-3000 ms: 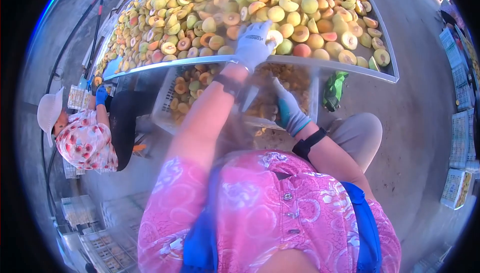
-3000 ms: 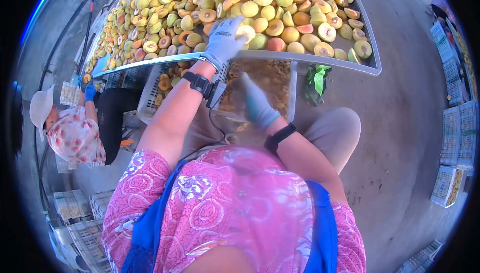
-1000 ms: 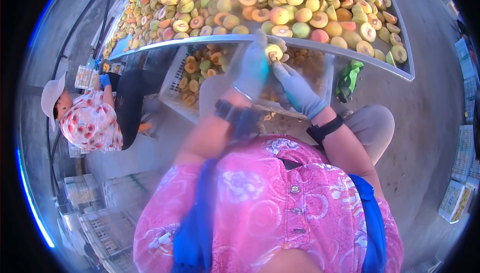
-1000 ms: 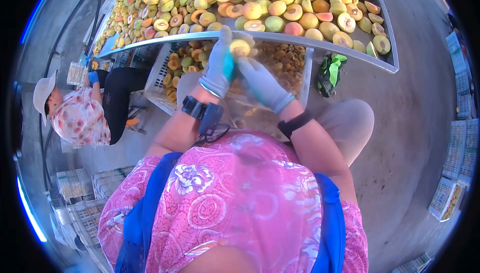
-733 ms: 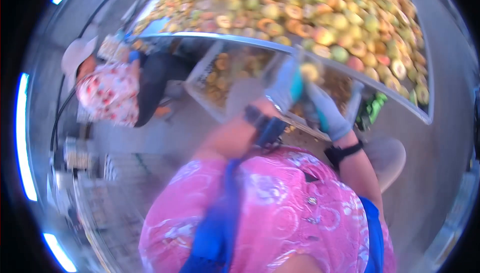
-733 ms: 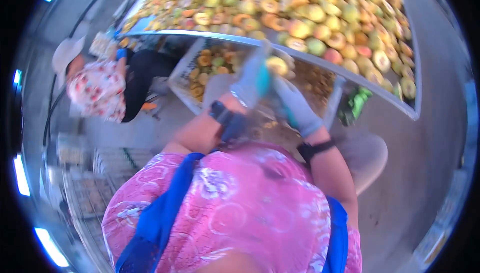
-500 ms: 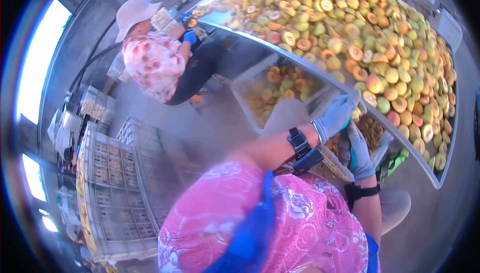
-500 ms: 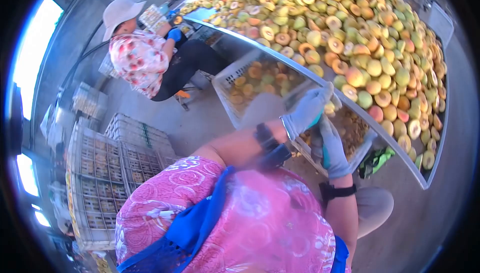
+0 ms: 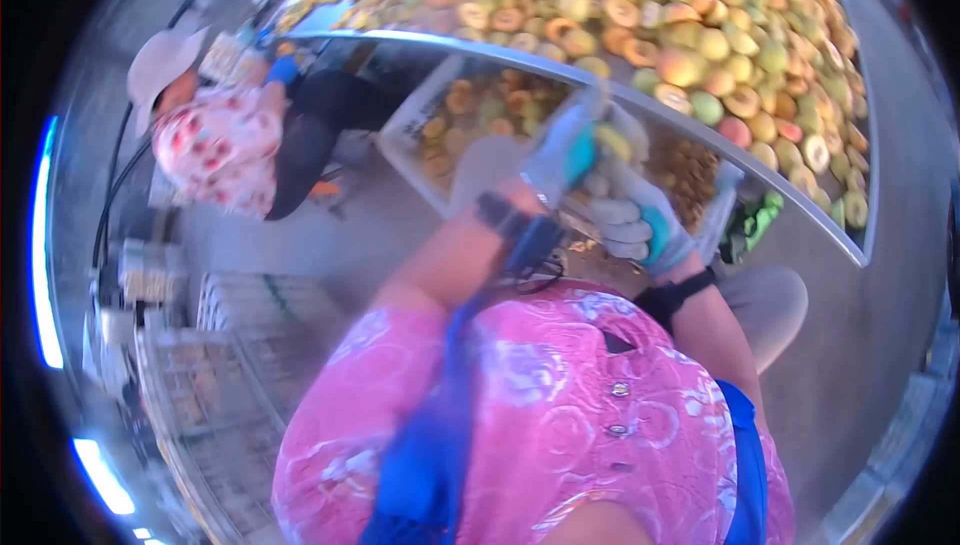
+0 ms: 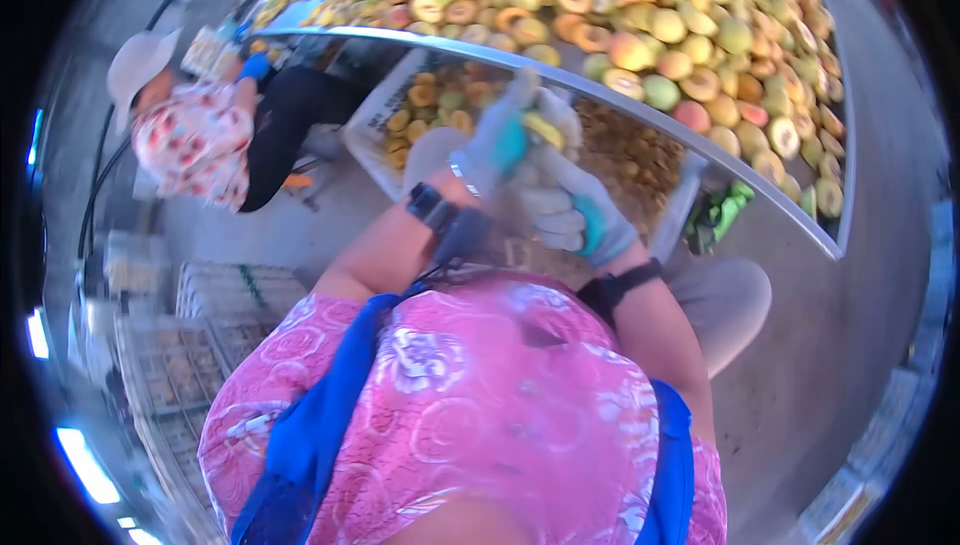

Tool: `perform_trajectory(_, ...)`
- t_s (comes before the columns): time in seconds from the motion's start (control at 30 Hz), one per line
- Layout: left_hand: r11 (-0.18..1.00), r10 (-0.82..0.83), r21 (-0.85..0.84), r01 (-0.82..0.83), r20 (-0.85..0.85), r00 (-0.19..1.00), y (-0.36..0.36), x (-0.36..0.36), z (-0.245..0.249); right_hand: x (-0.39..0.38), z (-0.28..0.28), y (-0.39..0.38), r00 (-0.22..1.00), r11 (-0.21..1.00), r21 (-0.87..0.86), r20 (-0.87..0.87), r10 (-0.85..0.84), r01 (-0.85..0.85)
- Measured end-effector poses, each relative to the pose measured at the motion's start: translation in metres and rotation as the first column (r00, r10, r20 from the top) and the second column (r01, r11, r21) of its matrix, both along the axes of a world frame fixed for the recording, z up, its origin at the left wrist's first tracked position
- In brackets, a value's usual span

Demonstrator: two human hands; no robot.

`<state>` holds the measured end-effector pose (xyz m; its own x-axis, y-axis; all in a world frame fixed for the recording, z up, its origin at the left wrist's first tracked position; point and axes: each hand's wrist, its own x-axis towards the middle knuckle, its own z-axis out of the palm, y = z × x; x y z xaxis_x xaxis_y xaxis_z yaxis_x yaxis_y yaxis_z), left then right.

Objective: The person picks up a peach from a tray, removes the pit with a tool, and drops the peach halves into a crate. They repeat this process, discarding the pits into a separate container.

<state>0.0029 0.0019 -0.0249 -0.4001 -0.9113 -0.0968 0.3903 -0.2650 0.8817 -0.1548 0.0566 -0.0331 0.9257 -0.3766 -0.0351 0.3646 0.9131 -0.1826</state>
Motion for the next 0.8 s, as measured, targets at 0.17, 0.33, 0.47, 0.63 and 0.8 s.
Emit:
perform_trajectory(0.17,0.984,0.103,0.160,-0.080,-0.143,0.984,0.005,-0.002,0.015,0.003,-0.016,-0.002,0.939,0.996,0.026,0.336,0.069,-0.083)
perform_trajectory(0.33,0.854,0.518,0.278,-0.440,-0.369,0.772,-0.011,0.034,0.039,-0.011,-0.021,-0.002,0.931,0.999,0.035,0.362,-0.036,0.025)
perform_trajectory(0.47,0.768,0.634,-0.412,-0.490,0.382,0.672,-0.047,0.078,0.018,-0.016,-0.049,-0.010,0.910,0.916,0.189,0.154,-0.384,0.355)
perform_trajectory(0.63,0.574,0.744,-0.816,0.073,0.557,0.369,-0.083,-0.010,0.011,-0.013,-0.038,-0.008,0.889,0.858,0.244,-0.047,-0.456,0.453)
perform_trajectory(0.8,0.582,0.672,-0.781,0.225,0.618,0.408,-0.120,-0.083,-0.006,-0.018,-0.017,-0.005,0.826,0.848,0.082,-0.292,-0.482,0.524)
